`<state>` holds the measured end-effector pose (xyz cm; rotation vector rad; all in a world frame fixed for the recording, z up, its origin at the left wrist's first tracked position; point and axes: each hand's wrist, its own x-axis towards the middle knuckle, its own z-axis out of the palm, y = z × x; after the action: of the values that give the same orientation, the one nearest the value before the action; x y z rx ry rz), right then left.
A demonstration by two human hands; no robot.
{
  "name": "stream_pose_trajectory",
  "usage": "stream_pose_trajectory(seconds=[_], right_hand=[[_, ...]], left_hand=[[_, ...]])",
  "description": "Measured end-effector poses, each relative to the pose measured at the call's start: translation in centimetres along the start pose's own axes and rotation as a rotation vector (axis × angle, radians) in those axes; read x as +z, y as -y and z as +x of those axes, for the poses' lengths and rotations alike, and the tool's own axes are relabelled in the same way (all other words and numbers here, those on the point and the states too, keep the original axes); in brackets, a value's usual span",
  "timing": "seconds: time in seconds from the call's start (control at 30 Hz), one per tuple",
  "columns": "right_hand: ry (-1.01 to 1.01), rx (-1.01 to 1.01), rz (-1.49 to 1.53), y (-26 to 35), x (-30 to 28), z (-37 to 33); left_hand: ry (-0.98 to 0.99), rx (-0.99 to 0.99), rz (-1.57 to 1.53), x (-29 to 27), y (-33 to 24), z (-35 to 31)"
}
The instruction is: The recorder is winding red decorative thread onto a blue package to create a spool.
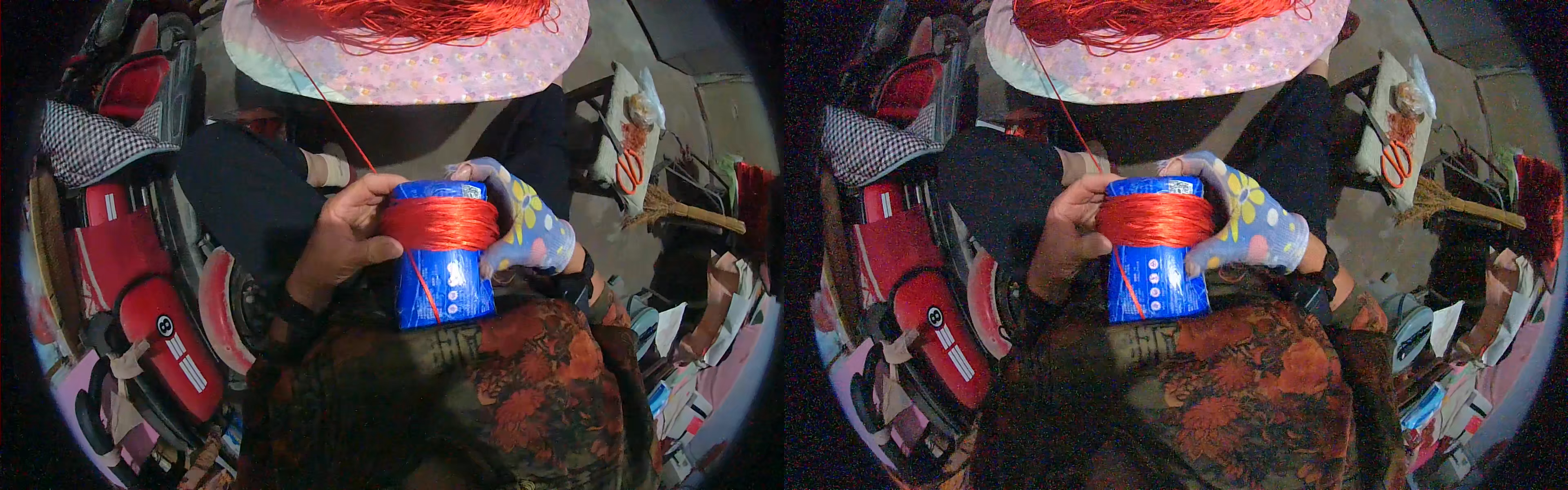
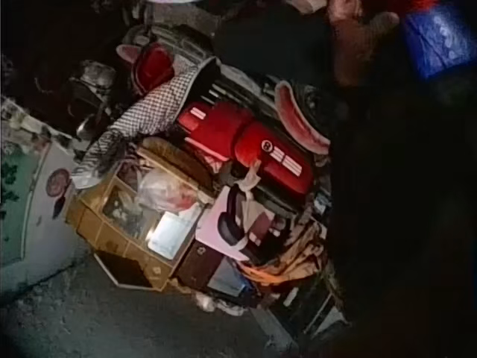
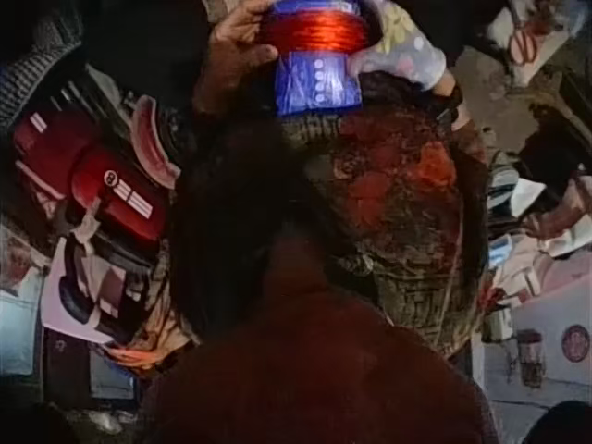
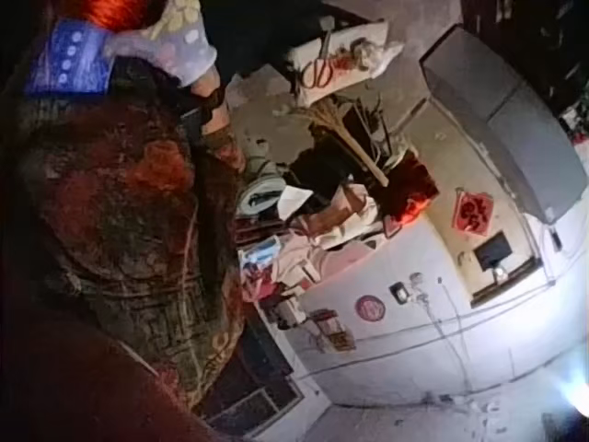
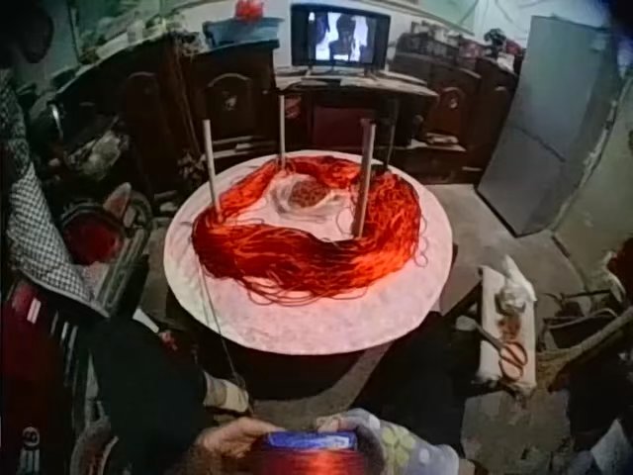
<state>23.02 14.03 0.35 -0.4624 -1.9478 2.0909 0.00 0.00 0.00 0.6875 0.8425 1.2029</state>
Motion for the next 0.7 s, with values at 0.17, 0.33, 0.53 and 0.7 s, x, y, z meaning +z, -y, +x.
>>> stream_pose_trajectory(seconds=[0.17,0.33,0.53,0.7], right_hand=[[-0.091,0.000,0.010,0.2,1.3,0.5],[-0.073,0.030,0.079,0.1,1.1,0.9],[-0.129,0.093,0.367,-0.9,1.9,1.3],[-0.192,0.079,0.370,-0.8,2.2,1.1]], left_hand=[[-0.095,0.063,-0.050,0.2,-0.6,-0.3],[-0.036,0.053,-0.076,-0.8,0.0,0.3],[-0.026,0.016,-0.195,-0.3,0.1,0.7],[-0.025,0.021,-0.240,0.0,0.3,0.8]])
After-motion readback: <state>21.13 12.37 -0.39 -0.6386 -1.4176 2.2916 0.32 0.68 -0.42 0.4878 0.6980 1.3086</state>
